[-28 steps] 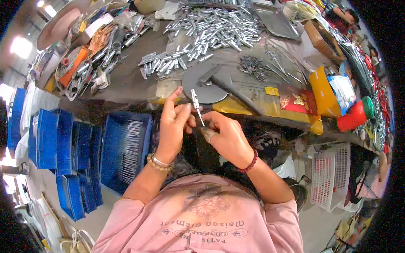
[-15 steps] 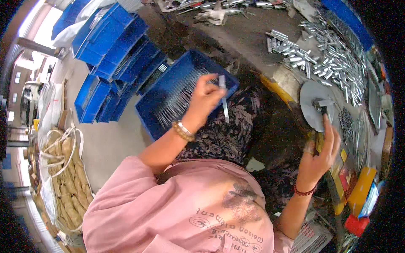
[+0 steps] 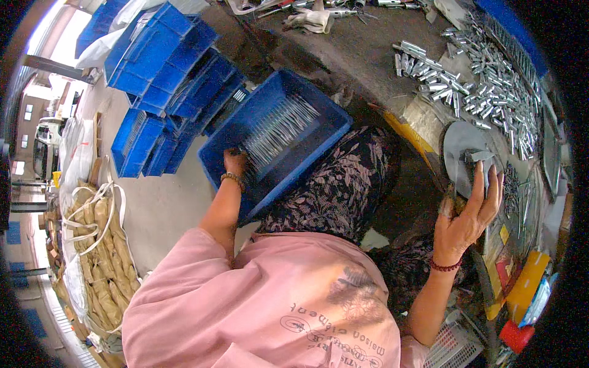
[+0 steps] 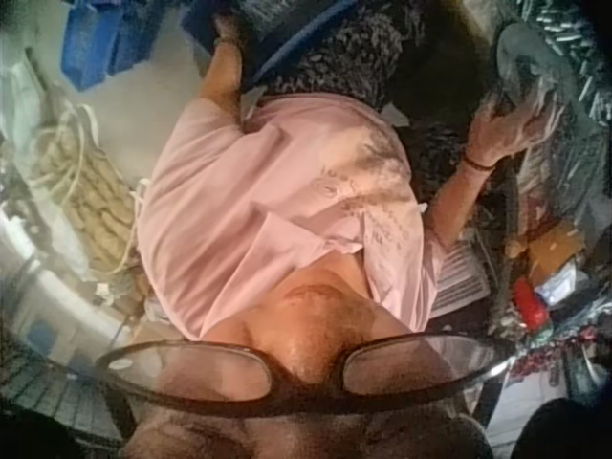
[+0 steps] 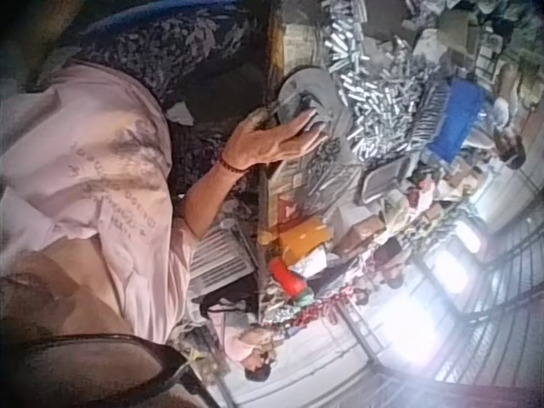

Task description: The person assembles metal components by inserting pins into metal pieces, tapping them secure with a hammer on a metal plate, and placing the assembled parts into a blue bin.

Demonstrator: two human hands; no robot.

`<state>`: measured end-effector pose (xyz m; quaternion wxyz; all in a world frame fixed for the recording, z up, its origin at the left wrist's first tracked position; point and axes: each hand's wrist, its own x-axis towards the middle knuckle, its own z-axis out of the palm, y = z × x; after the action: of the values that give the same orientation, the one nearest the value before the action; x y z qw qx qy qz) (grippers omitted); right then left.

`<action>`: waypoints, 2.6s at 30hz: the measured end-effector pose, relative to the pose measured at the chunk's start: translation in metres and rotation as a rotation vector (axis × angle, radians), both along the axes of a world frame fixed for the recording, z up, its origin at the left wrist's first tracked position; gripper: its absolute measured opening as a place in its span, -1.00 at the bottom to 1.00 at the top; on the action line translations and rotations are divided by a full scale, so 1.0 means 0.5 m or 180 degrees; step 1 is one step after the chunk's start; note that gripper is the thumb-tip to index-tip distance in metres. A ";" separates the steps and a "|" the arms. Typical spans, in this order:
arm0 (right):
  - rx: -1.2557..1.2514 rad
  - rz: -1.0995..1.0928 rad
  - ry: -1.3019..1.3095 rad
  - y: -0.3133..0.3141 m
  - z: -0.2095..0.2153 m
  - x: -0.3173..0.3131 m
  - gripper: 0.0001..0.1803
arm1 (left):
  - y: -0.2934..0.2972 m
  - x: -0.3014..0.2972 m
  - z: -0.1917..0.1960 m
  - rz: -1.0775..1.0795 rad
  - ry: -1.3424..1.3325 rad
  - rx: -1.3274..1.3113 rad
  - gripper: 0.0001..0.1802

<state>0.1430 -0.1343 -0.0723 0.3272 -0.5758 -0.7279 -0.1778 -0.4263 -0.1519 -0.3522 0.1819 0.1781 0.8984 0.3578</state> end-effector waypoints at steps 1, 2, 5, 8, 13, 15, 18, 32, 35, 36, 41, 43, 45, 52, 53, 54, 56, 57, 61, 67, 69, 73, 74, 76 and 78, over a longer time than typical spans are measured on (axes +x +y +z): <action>-0.0001 0.0019 0.0008 0.000 0.000 0.000 -0.32 | 0.002 0.001 0.000 -0.0043 0.0042 -0.0104 -0.45; 0.0001 0.0043 0.0019 0.001 -0.001 0.000 -0.32 | 0.004 0.001 0.002 -0.0044 0.0039 -0.0109 -0.45; -0.0045 -0.0082 0.0017 -0.005 -0.001 0.012 -0.30 | 0.034 0.038 0.027 -0.0390 0.0100 -0.0083 -0.44; -0.0119 -0.0268 0.0018 -0.021 0.013 0.024 -0.22 | 0.058 0.080 0.060 -0.0690 0.0085 -0.0292 -0.40; -0.0368 -0.0123 0.0162 -0.005 0.006 -0.016 -0.07 | 0.029 0.005 0.028 -0.0619 0.0645 0.0802 -0.55; -0.0389 -0.0007 0.0377 -0.004 0.016 -0.032 -0.08 | 0.084 0.010 0.071 -0.0791 0.1272 0.1334 -0.60; -0.0405 -0.0134 0.0369 -0.022 0.030 -0.017 -0.14 | 0.234 0.207 0.303 -0.1433 0.0255 0.2276 -0.70; 0.0012 0.0200 0.1259 -0.096 0.096 0.065 -0.38 | 0.385 0.723 0.636 -0.4931 0.2363 0.2376 -0.50; -0.0337 -0.0749 0.1421 -0.094 0.118 0.165 -0.60 | 0.375 0.740 0.656 -0.4796 0.1769 0.1714 -0.49; -0.0029 -0.0888 0.1081 -0.081 0.103 0.213 -0.63 | 0.388 0.739 0.640 -0.4757 0.1765 0.1769 -0.44; -0.0730 -0.1854 0.0138 -0.032 0.091 0.346 -0.79 | 0.362 0.728 0.657 -0.4305 -0.0792 0.1987 -0.48; -0.0951 -0.1899 -0.0010 -0.007 0.079 0.371 -0.82 | 0.347 0.718 0.661 -0.3971 -0.2154 0.2146 -0.49; -0.1179 -0.1930 -0.0162 0.005 0.071 0.385 -0.84 | 0.314 0.718 0.677 -0.3620 -0.3966 0.2106 -0.44; -0.1071 -0.1085 0.1249 -0.008 0.122 0.333 -0.73 | 0.257 0.739 0.654 -0.4233 -0.3877 0.1551 -0.62; -0.1099 -0.1046 0.1259 -0.014 0.133 0.309 -0.73 | 0.252 0.744 0.651 -0.4546 -0.3158 0.1262 -0.66; -0.1485 -0.0349 0.2668 -0.019 0.146 0.282 -0.79 | 0.246 0.749 0.646 -0.4693 -0.2943 0.1256 -0.69; -0.1978 0.0669 0.4429 -0.025 0.159 0.224 -0.87 | 0.236 0.765 0.641 -0.5028 -0.2288 0.1383 -0.76; -0.2014 0.0689 0.4445 -0.022 0.154 0.201 -0.87 | 0.231 0.772 0.638 -0.5172 -0.1967 0.1448 -0.78; -0.2332 0.1007 0.4574 -0.024 0.139 0.136 -0.88 | 0.228 0.781 0.648 -0.5448 -0.0254 0.1717 -0.86; -0.0920 -0.0097 0.0440 -0.035 0.119 0.075 -0.80 | 0.233 0.775 0.645 -0.5555 0.0174 0.1922 -0.83; -0.0938 -0.0066 0.0310 -0.032 0.113 0.076 -0.82 | 0.236 0.777 0.644 -0.5581 0.0258 0.1871 -0.82; -0.0978 0.0017 0.0061 -0.030 0.118 0.079 -0.86 | 0.238 0.783 0.644 -0.5689 0.0577 0.2182 -0.83; -0.0978 0.0013 0.0067 -0.030 0.119 0.079 -0.86 | 0.239 0.784 0.644 -0.5693 0.0635 0.2147 -0.84; -0.0990 0.0050 0.0066 -0.030 0.119 0.080 -0.88 | 0.242 0.786 0.644 -0.5704 0.0584 0.2105 -0.84; -0.0961 0.0082 0.0055 -0.029 0.116 0.081 -0.88 | 0.243 0.786 0.643 -0.5713 0.0532 0.2062 -0.84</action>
<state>0.1836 -0.1491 -0.0141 0.2453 -0.6106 -0.7508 -0.0572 -0.0335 -0.0304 -0.0305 0.2656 0.8668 0.2944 0.3023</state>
